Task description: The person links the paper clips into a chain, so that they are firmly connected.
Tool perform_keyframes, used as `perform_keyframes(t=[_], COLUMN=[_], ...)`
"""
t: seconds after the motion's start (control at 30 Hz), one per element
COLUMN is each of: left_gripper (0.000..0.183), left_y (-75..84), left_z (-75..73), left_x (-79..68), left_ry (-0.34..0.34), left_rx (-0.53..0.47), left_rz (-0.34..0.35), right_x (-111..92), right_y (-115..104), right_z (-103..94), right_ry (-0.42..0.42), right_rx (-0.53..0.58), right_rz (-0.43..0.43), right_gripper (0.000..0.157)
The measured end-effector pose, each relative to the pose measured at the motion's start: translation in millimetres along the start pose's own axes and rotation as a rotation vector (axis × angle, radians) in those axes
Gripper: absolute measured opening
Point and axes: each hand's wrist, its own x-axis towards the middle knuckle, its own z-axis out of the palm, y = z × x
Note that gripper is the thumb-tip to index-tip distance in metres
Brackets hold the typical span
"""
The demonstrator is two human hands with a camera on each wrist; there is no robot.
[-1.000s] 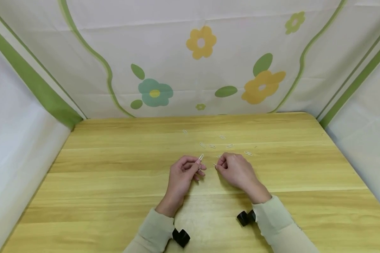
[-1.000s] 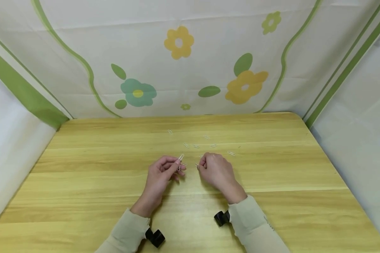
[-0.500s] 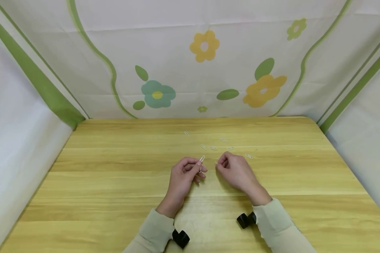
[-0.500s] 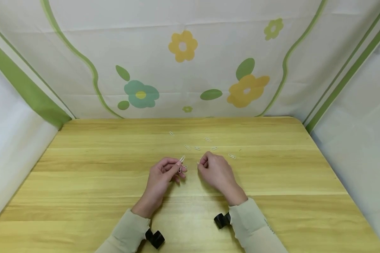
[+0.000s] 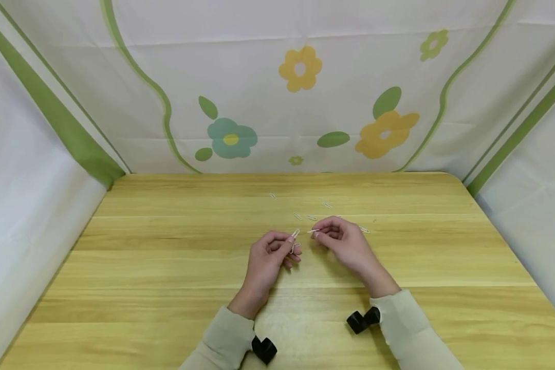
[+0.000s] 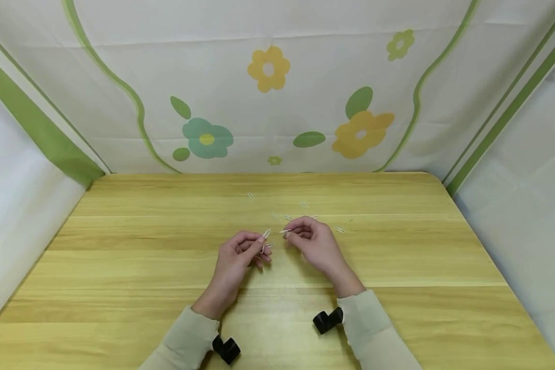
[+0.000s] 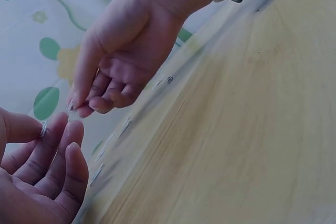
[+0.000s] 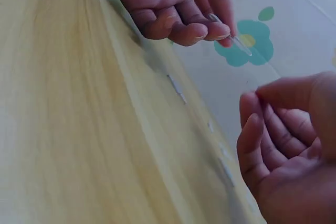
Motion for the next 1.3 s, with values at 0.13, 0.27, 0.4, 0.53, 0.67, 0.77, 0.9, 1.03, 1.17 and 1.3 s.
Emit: perform_keyframes(t=[0.13, 0.27, 0.4, 0.53, 0.67, 0.77, 0.9, 1.03, 1.17, 1.3], left_gripper=[0.026, 0.025, 0.025, 0.025, 0.026, 0.026, 0.025, 0.025, 0.025, 0.025], left_y=[0.2, 0.3, 0.1, -0.4, -1.0, -1.3, -1.7, -2.4, -3.1, -4.2], left_z=[0.4, 0.5, 0.3, -0.1, 0.0, 0.4, 1.0, 1.4, 1.6, 2.0], left_x=[-0.6, -0.7, -0.7, -0.8, -0.8, -0.6, -0.7, -0.8, -0.9, -0.8], left_ry=[0.000, 0.002, 0.001, -0.002, -0.003, -0.004, -0.009, -0.012, -0.011, -0.011], left_rx=[0.003, 0.003, 0.007, 0.014, 0.017, 0.013, 0.010, 0.013, 0.019, 0.027], left_rz=[-0.006, -0.006, -0.005, -0.006, -0.008, -0.008, -0.009, -0.009, -0.013, -0.015], right_x=[1.8, 3.2, 3.3, 2.2, 1.0, 0.3, -0.3, -0.7, -1.5, -2.4], right_y=[4.3, 6.8, 7.2, 5.1, 2.8, 1.7, 1.6, 1.2, 0.3, 0.2], right_z=[3.1, 6.6, 8.3, 8.7, 9.3, 10.1, 11.1, 11.9, 12.7, 13.4], right_ry=[-0.028, -0.061, -0.067, -0.048, -0.016, 0.020, 0.049, 0.040, 0.032, 0.039], right_rx=[0.130, 0.278, 0.357, 0.348, 0.286, 0.223, 0.185, 0.198, 0.206, 0.190], right_rz=[0.011, -0.017, -0.050, -0.044, -0.033, -0.035, -0.034, -0.042, -0.052, -0.050], right_gripper=[0.021, 0.020, 0.016, 0.017, 0.025, 0.026, 0.026, 0.028, 0.026, 0.022])
